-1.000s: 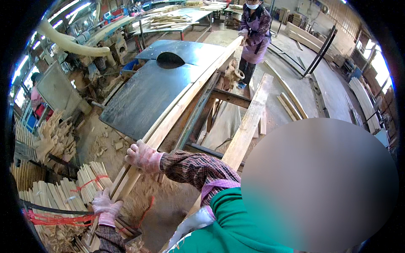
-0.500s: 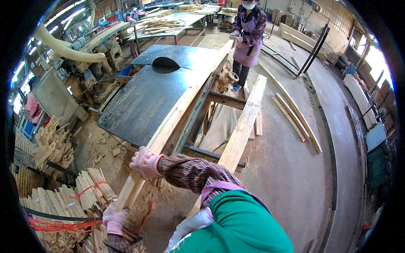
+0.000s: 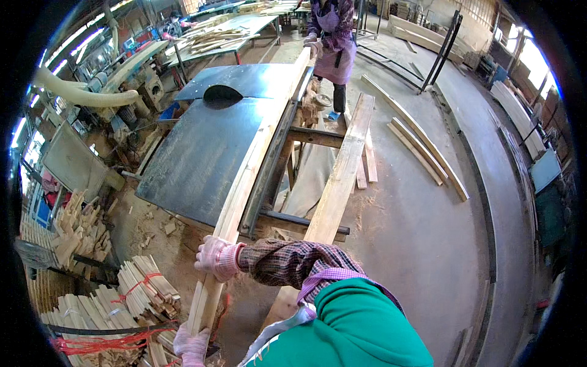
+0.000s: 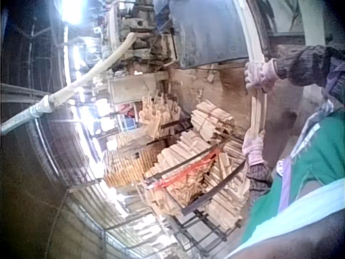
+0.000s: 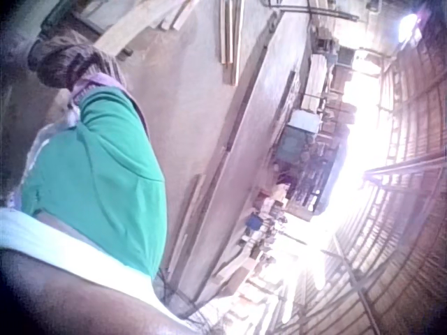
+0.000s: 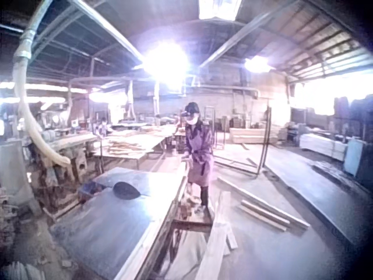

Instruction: The person handles long wooden planks in a workshop, picking them up from a pile and placing them onto a table saw. They align the planks and move them around the workspace, occasionally stacking them. A coworker is visible in the background performing similar tasks.

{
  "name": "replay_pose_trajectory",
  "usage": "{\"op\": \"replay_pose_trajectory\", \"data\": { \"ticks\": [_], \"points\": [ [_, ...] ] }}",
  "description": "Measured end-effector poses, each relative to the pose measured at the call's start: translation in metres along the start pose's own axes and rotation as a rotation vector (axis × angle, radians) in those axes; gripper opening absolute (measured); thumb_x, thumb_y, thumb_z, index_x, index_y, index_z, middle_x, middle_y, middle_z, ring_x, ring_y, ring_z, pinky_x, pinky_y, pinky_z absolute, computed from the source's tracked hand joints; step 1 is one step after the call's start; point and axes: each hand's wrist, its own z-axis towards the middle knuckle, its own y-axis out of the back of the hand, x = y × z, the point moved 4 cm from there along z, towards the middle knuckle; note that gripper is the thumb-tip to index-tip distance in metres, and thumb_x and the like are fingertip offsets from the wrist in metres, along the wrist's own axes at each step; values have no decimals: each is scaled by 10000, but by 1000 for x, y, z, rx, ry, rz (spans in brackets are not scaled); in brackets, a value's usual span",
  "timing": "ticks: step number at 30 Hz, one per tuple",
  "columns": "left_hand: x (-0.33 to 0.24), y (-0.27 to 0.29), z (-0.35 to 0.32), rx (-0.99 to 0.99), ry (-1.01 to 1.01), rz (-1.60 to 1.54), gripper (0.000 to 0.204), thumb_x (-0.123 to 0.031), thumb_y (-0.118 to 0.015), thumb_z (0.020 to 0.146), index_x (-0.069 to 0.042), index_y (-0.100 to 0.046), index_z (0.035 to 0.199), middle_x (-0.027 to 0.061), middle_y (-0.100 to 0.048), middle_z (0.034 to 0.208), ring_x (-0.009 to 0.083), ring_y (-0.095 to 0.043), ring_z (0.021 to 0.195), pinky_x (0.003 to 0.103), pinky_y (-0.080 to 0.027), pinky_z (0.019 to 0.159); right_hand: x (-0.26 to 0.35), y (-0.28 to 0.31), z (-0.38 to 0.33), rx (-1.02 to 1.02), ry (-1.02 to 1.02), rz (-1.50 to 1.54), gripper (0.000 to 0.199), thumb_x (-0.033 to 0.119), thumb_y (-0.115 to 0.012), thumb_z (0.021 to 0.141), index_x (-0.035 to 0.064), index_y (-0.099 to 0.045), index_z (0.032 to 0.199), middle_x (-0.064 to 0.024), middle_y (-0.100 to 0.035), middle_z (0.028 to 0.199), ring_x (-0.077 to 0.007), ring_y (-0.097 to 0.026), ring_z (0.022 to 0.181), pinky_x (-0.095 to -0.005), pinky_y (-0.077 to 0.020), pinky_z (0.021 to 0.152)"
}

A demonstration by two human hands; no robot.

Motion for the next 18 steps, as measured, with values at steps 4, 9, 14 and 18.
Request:
{"op": "replay_pose_trajectory", "data": {
  "ticks": [4,9,14,18],
  "points": [
    [2,0,-3,-242,-114,247,816,-450,-1005,620,-156,-714,1323,126,-782,1136,375,-764,1010,479,-596,943,-1,-3,-5,-194,63,26,695,519,-879,741,149,-630,1274,-26,-699,1110,-252,-675,1120,-441,-497,985],
    [-30,17,-7,-171,58,417,845,-557,-983,592,-153,-700,1279,115,-759,1165,354,-759,1031,474,-611,908,-3,-9,1,-314,106,32,743,542,-911,670,140,-618,1222,-51,-693,1054,-282,-687,1043,-452,-502,937],
    [-79,97,-34,-124,-10,474,713,-610,-860,759,-133,-722,1270,111,-773,1149,336,-760,1028,454,-607,878,3,-4,4,-308,113,24,765,551,-918,647,125,-610,1202,-56,-688,1062,-298,-685,1050,-477,-504,934],
    [-80,124,-49,-251,-99,580,710,-709,-824,750,-174,-722,1206,77,-772,1096,327,-768,996,487,-614,795,8,1,2,-332,87,-17,804,560,-921,637,114,-612,1231,-55,-685,1063,-299,-684,1051,-472,-502,916]
  ]
}}
